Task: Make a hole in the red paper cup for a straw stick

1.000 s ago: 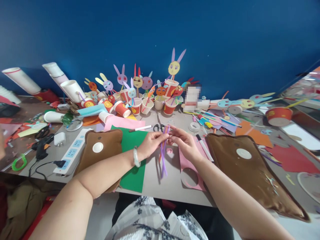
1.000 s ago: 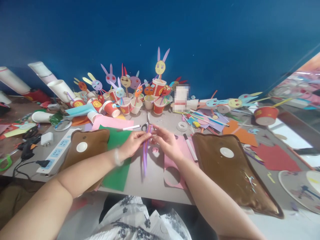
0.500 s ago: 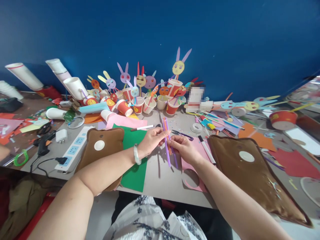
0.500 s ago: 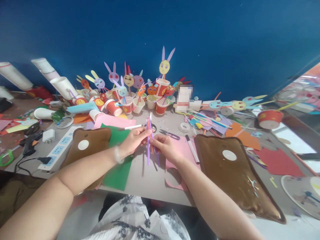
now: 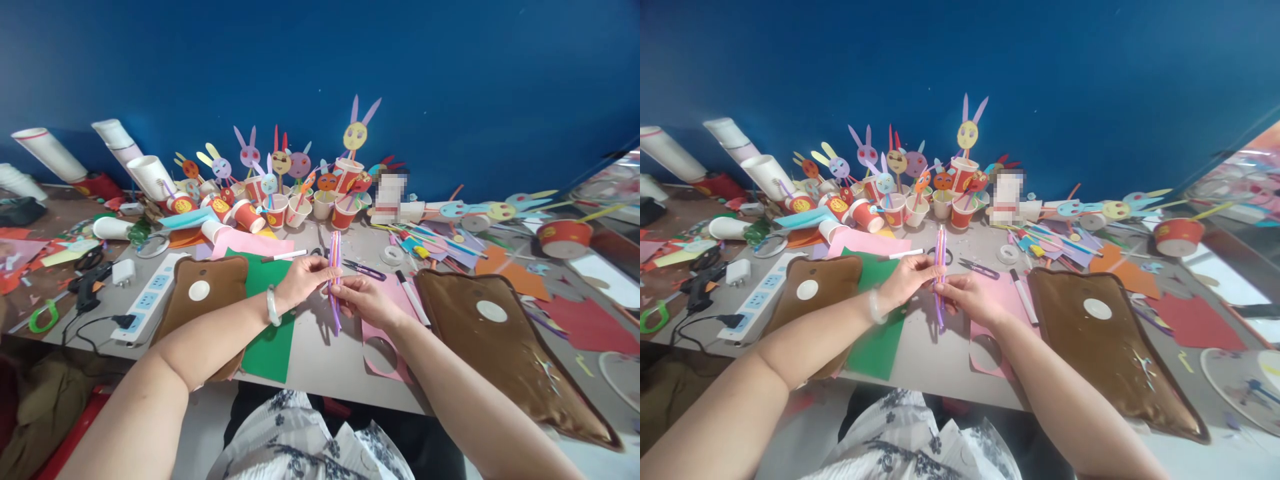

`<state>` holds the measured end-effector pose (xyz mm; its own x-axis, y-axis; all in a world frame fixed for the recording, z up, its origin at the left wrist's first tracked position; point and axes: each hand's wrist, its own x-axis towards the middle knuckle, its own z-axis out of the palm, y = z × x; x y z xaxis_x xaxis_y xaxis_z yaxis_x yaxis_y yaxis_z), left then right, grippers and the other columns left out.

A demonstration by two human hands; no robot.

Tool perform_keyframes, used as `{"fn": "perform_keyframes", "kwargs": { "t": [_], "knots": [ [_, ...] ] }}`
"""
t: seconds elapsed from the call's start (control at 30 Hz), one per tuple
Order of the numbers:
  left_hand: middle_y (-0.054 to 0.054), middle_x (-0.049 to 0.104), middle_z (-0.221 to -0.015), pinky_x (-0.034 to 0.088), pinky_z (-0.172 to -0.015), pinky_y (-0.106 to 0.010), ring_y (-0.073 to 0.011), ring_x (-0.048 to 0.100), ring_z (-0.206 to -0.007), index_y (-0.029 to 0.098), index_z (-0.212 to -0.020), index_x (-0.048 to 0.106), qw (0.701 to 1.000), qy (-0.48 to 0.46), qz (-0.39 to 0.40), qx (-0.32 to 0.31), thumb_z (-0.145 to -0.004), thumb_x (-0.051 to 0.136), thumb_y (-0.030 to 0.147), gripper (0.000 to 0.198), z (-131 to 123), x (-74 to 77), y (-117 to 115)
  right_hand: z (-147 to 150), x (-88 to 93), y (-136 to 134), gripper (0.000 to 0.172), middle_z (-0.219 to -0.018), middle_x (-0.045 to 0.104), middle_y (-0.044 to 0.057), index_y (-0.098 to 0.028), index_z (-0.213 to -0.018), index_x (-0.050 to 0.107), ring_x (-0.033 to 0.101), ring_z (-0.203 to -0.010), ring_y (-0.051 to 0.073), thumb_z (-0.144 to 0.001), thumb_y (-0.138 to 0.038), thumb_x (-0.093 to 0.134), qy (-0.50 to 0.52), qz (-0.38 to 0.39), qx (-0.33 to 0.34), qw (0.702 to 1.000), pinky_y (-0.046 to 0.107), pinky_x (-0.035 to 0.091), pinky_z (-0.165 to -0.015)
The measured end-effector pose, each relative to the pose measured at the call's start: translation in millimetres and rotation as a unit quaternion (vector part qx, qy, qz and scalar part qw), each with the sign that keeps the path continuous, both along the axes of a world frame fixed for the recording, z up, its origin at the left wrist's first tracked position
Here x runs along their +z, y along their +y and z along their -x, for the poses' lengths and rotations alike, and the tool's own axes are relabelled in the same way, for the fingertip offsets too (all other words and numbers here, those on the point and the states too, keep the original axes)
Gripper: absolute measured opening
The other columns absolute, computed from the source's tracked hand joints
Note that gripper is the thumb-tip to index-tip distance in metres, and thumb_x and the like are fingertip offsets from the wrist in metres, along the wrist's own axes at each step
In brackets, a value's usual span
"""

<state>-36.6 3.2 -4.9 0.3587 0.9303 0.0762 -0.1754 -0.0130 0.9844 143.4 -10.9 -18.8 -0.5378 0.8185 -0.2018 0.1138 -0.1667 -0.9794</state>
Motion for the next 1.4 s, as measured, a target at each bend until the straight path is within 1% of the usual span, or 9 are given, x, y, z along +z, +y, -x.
{"fn": "perform_keyframes", "kwargs": {
  "t": [0.13,0.23,0.3,0.43,0.5,0.73,0.97,1.17,1.4],
  "knots": [
    [0.003,0.053,-0.056,0.027,-0.05,-0.023,-0.0056,0.038,-0.05,0.013,-0.069,0.065,0.999,0.017,0.02,-0.029,-0.07,0.075,0.057,0.045,1,-1.2,1,1,-3.0,0,0.045,-0.054,0.052,-0.003,-0.016,-0.077,0.066,0.04,-0.046,0.008,-0.081,-0.06,0.068,-0.015,-0.035,-0.032,0.999,0.024,0.027,-0.046],
    [0.003,0.054,-0.059,0.027,-0.05,-0.023,-0.0056,0.04,-0.052,0.013,-0.071,0.066,0.999,0.022,0.025,-0.038,-0.069,0.076,0.055,0.043,1,-2.6,1,1,-4.1,2,0.045,-0.056,0.053,-0.002,-0.016,-0.076,0.065,0.041,-0.048,0.008,-0.08,-0.061,0.068,-0.025,-0.055,-0.055,0.997,0.024,0.029,-0.047],
    [0.003,0.054,-0.059,0.029,-0.051,-0.022,-0.0057,0.04,-0.053,0.013,-0.071,0.066,0.999,0.015,0.02,-0.022,-0.071,0.076,0.053,0.041,0,-2.7,2,0,-3.5,3,0.044,-0.056,0.053,-0.002,-0.016,-0.073,0.063,0.043,-0.049,0.009,-0.08,-0.06,0.068,-0.041,-0.058,-0.046,0.996,0.024,0.03,-0.048],
    [0.005,0.048,-0.053,0.028,-0.049,-0.022,-0.0049,0.038,-0.049,0.014,-0.063,0.059,0.998,-0.019,0.024,0.047,-0.068,0.079,0.051,0.041,0,-1.3,4,-1,-1.5,3,0.043,-0.054,0.051,-0.003,-0.016,-0.072,0.064,0.043,-0.048,0.009,-0.082,-0.058,0.068,-0.076,-0.051,0.007,0.996,0.023,0.03,-0.048],
    [0.005,0.047,-0.052,0.028,-0.049,-0.022,-0.0048,0.038,-0.048,0.015,-0.061,0.057,0.997,-0.026,0.037,0.06,-0.066,0.08,0.051,0.044,-1,0.0,5,0,-1.0,3,0.044,-0.054,0.05,-0.003,-0.016,-0.073,0.064,0.043,-0.049,0.008,-0.083,-0.058,0.065,-0.073,-0.057,0.008,0.996,0.023,0.03,-0.048],
    [0.003,0.056,-0.058,0.034,-0.051,-0.022,-0.0061,0.045,-0.052,0.012,-0.069,0.065,0.998,0.012,0.066,0.001,-0.063,0.081,0.052,0.043,-1,5.0,3,-1,-0.6,5,0.043,-0.06,0.052,-0.002,-0.014,-0.089,0.07,0.039,-0.05,0.008,-0.086,-0.056,0.063,-0.044,-0.071,-0.014,0.996,0.023,0.027,-0.046],
    [0.001,0.06,-0.062,0.039,-0.055,-0.022,-0.0077,0.05,-0.056,0.013,-0.07,0.065,0.999,0.023,0.043,-0.007,-0.068,0.078,0.051,0.041,1,1.6,5,-2,0.7,3,0.043,-0.054,0.049,-0.003,-0.014,-0.08,0.069,0.037,-0.046,0.007,-0.085,-0.057,0.064,-0.077,-0.067,-0.004,0.995,0.022,0.024,-0.042],
    [0.0,0.06,-0.06,0.038,-0.053,-0.022,-0.0068,0.048,-0.053,0.012,-0.069,0.065,0.997,0.0,0.059,0.04,-0.065,0.08,0.052,0.043,1,0.2,7,-2,7.8,5,0.042,-0.057,0.057,-0.001,-0.015,-0.074,0.068,0.041,-0.047,0.007,-0.08,-0.057,0.069,-0.088,-0.071,-0.011,0.993,0.022,0.027,-0.043],
    [0.001,0.059,-0.061,0.038,-0.055,-0.023,-0.0072,0.049,-0.055,0.013,-0.07,0.066,0.993,-0.019,0.065,0.094,-0.065,0.08,0.051,0.041,4,-2.0,11,-6,9.3,7,0.039,-0.064,0.066,0.002,-0.016,-0.075,0.066,0.056,-0.053,0.011,-0.071,-0.053,0.078,-0.039,-0.025,-0.05,0.998,0.022,0.032,-0.045]
  ]
}}
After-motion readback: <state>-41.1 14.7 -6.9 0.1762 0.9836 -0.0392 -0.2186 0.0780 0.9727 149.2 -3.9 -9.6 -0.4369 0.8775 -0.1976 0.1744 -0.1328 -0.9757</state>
